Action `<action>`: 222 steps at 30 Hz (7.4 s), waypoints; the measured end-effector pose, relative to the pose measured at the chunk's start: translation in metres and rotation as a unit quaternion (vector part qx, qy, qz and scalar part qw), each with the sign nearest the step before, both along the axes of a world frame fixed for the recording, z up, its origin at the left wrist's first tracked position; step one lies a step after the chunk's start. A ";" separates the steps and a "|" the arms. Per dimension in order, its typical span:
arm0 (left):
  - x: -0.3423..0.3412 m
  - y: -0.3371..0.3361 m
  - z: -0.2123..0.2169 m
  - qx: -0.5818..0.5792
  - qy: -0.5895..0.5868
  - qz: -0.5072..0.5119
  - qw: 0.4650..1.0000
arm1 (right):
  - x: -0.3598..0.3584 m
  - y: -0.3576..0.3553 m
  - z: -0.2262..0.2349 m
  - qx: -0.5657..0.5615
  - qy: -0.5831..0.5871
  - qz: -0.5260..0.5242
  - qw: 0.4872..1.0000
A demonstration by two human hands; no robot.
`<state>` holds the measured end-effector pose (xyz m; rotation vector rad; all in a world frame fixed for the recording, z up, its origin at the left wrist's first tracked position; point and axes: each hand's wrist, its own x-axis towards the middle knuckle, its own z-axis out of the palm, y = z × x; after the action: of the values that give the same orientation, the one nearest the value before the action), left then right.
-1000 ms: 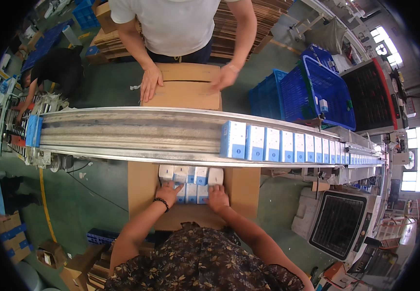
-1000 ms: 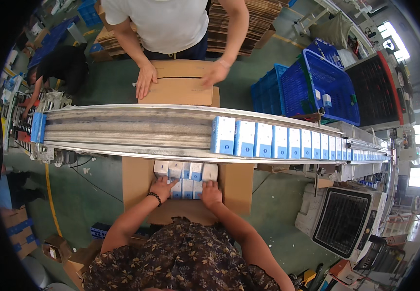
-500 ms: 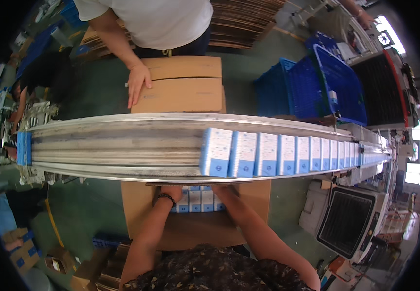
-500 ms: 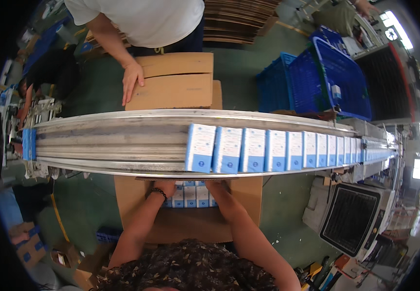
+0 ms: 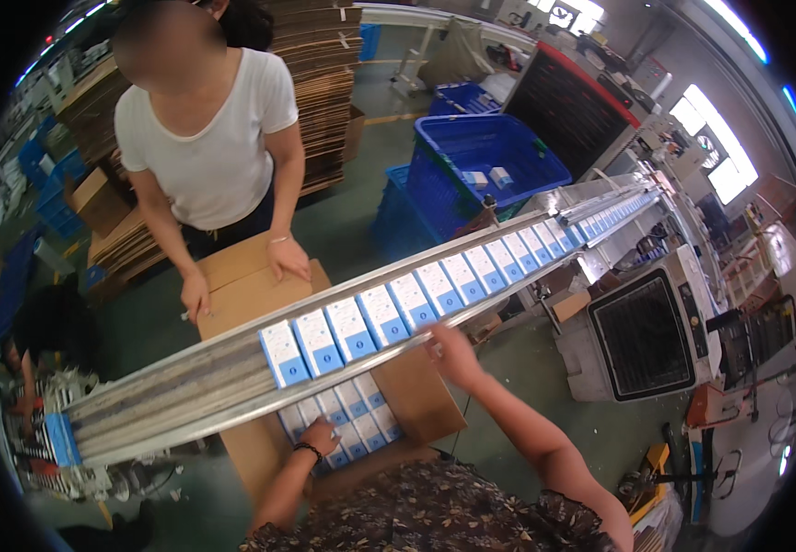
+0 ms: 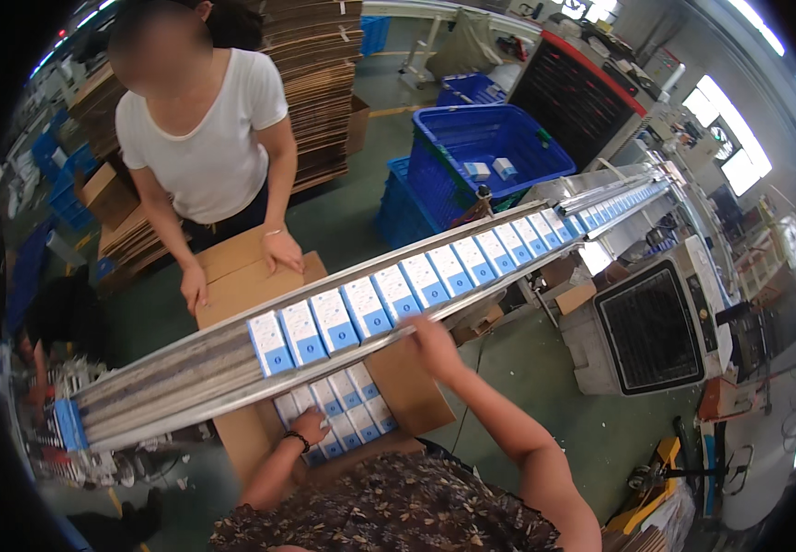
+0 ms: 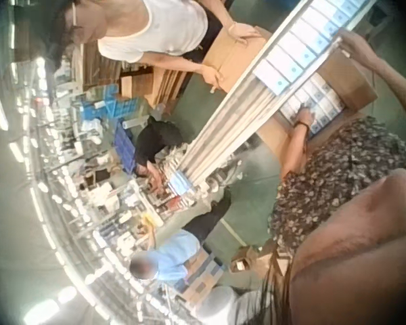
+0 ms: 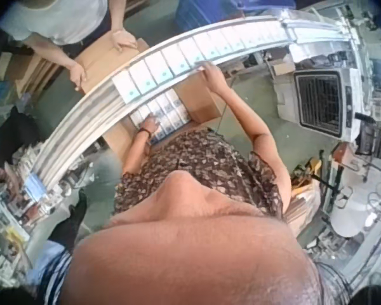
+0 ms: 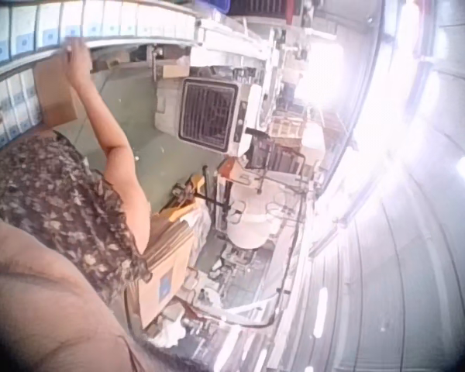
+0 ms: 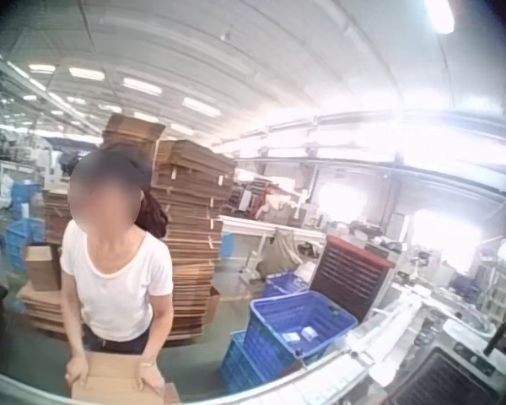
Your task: The person takes items from a conveyor belt and places them into cardboard boxes, then moves the boxes to a taping machine.
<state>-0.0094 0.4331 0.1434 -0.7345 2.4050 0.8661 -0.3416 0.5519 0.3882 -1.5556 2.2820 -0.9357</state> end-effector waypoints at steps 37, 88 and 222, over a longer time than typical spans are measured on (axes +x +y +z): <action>0.045 0.077 0.090 0.268 -0.150 0.092 0.947 | 0.010 0.117 -0.045 0.242 -0.052 0.056 0.967; 0.004 -0.019 0.340 -0.267 0.529 0.471 0.653 | 0.042 -0.012 0.109 -0.136 0.022 -0.053 0.989; -0.151 -0.002 0.311 -0.184 0.332 0.534 0.756 | -0.121 -0.030 0.068 -0.009 -0.070 -0.014 0.997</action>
<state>-0.1604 0.4306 0.4542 -2.4652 2.6557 1.1864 -0.4629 0.5216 0.4558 -1.4201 2.2091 -1.0401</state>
